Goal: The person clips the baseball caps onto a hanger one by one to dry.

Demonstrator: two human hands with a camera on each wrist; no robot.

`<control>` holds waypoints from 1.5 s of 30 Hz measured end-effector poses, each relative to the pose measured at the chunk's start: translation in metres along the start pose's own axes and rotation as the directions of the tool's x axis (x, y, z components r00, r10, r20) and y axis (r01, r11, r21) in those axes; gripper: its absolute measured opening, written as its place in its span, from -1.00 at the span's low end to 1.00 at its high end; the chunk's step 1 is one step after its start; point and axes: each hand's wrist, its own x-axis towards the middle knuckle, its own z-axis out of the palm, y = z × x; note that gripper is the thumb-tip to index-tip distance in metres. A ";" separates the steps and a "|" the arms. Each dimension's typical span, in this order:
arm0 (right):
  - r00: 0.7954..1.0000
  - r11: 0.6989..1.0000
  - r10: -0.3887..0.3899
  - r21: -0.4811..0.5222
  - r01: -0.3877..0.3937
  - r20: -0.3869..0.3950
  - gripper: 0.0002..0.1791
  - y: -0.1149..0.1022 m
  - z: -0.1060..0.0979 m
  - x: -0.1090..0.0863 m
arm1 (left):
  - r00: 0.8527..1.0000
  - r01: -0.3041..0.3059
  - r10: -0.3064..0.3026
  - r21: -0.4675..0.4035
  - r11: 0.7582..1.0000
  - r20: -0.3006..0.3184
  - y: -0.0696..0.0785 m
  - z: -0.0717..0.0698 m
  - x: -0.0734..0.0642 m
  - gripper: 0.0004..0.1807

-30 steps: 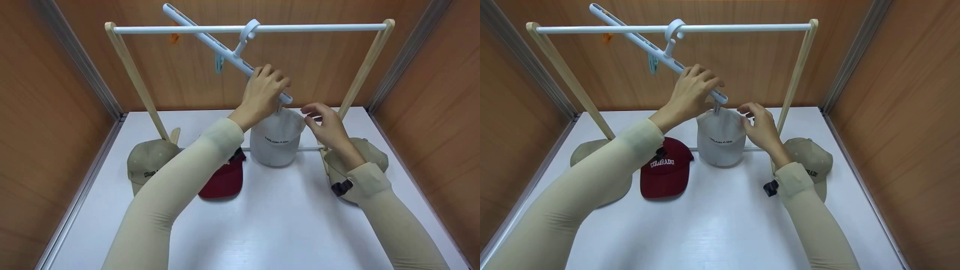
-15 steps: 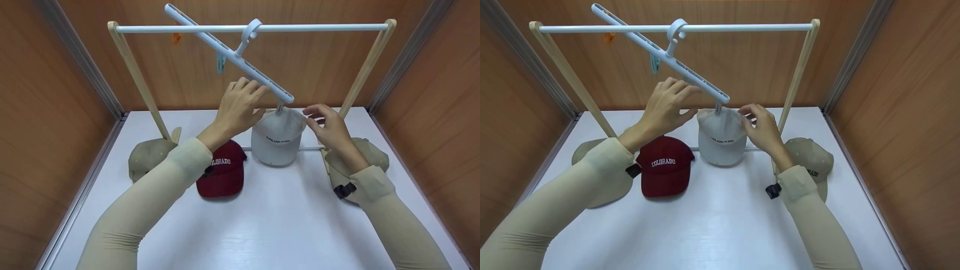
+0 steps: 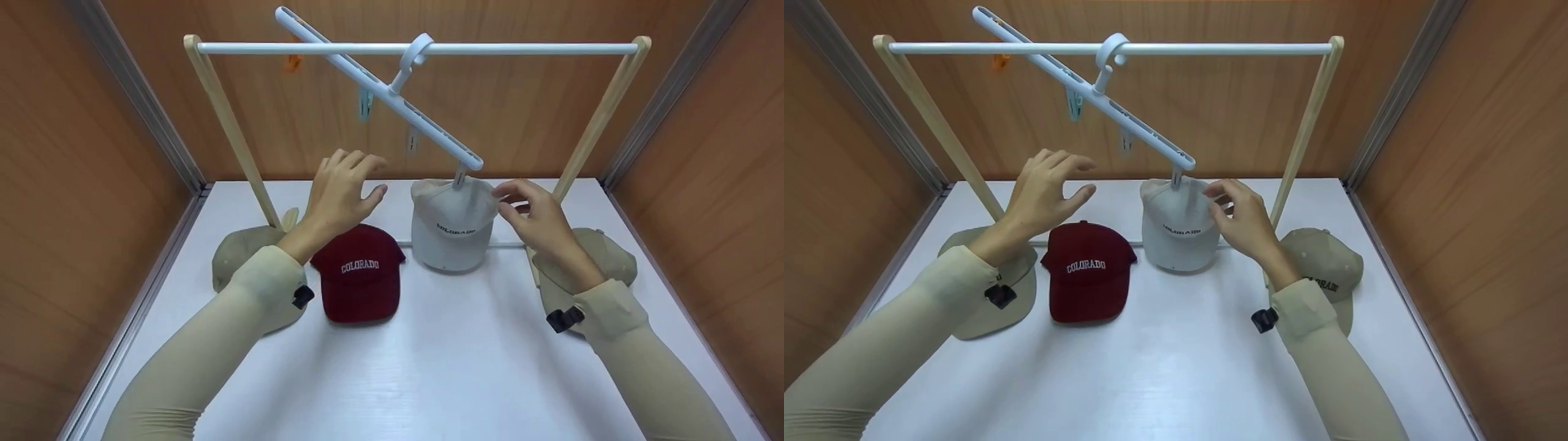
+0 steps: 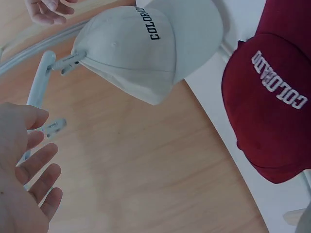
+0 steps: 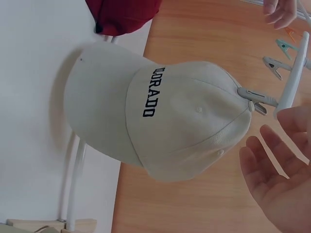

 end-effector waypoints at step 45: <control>0.984 0.973 -0.032 0.230 -0.009 0.173 -0.64 -0.013 0.073 -0.007 | 0.921 0.387 -0.363 -0.231 0.893 0.141 -0.082 0.027 -0.071 -0.61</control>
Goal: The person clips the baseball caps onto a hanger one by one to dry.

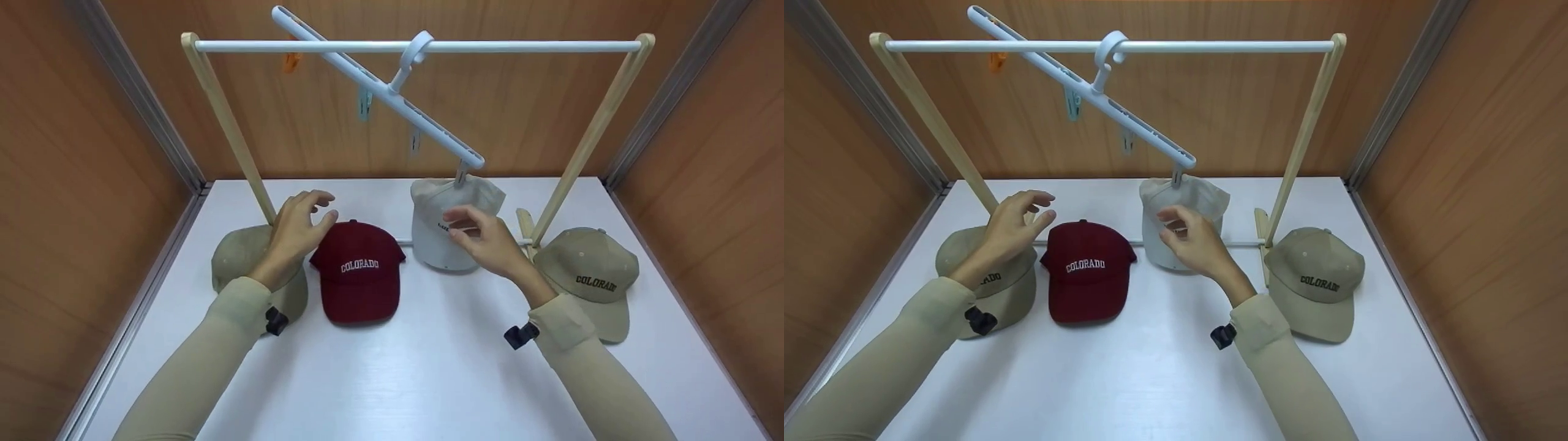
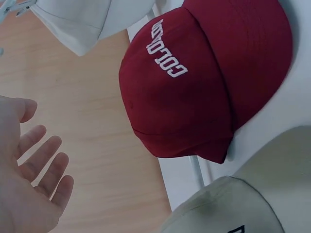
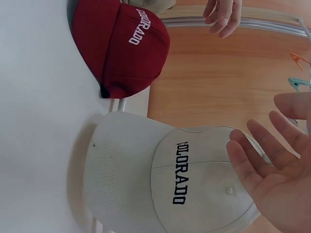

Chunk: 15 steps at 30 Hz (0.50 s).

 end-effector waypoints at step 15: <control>0.999 0.998 0.032 0.053 -0.034 0.032 -0.58 0.009 0.020 0.005 | 0.998 0.058 -0.058 -0.011 0.998 0.023 -0.021 0.008 -0.007 -0.55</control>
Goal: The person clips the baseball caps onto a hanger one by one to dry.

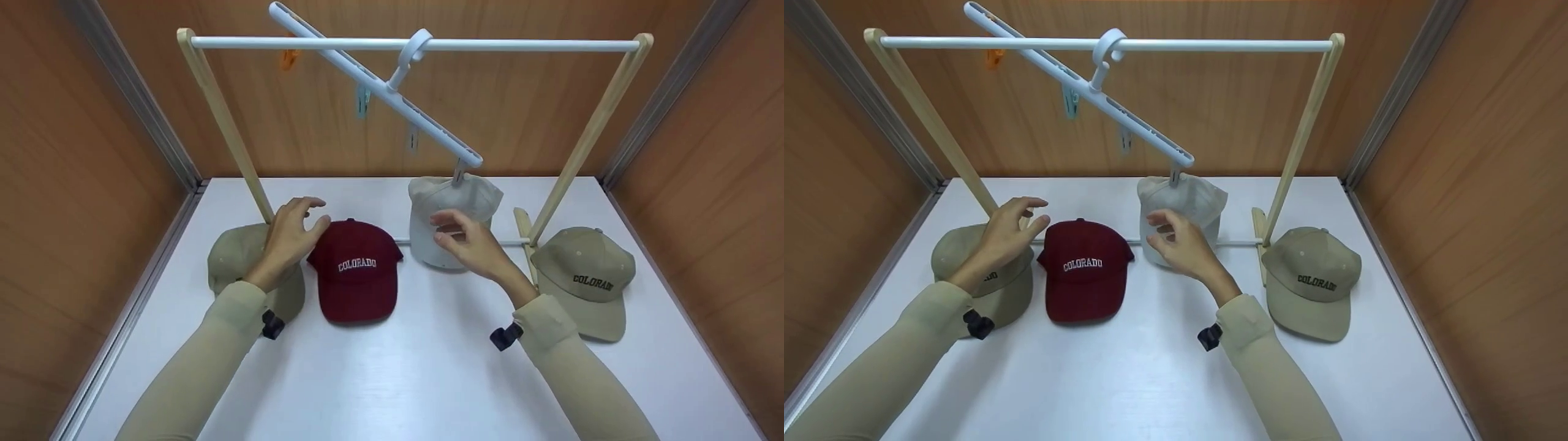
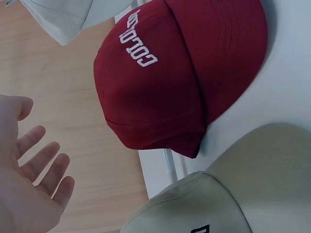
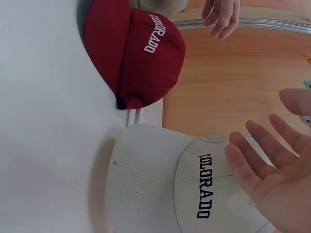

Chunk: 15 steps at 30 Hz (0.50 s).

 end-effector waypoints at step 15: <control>0.999 0.991 -0.003 -0.135 0.009 0.046 -0.35 0.009 0.018 0.009 | 0.999 0.039 -0.039 0.013 0.999 0.036 -0.018 0.011 0.000 -0.47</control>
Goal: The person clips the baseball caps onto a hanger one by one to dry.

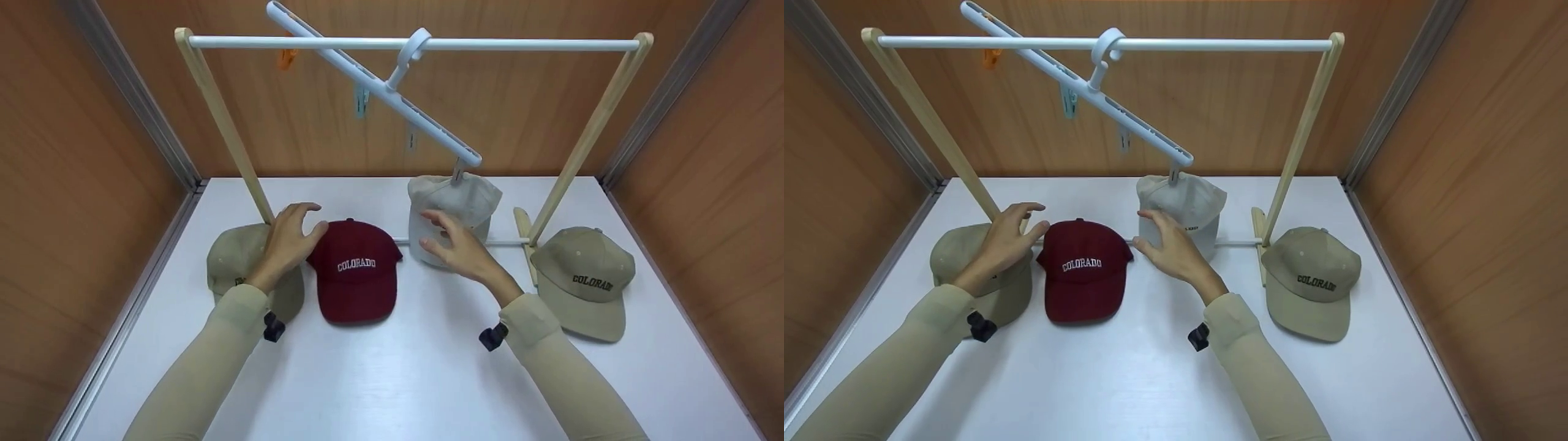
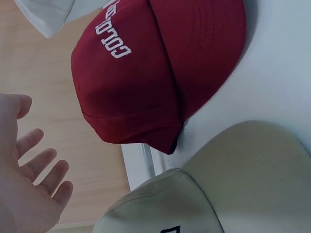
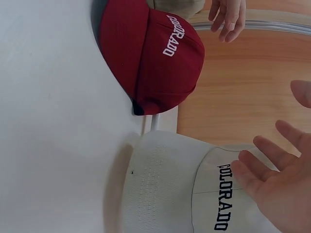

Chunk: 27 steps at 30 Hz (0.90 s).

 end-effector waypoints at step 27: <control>0.997 0.997 0.056 -0.058 -0.052 0.057 -0.16 -0.001 0.016 0.008 | 0.987 0.069 -0.057 -0.080 0.994 0.148 -0.013 0.023 0.011 -0.30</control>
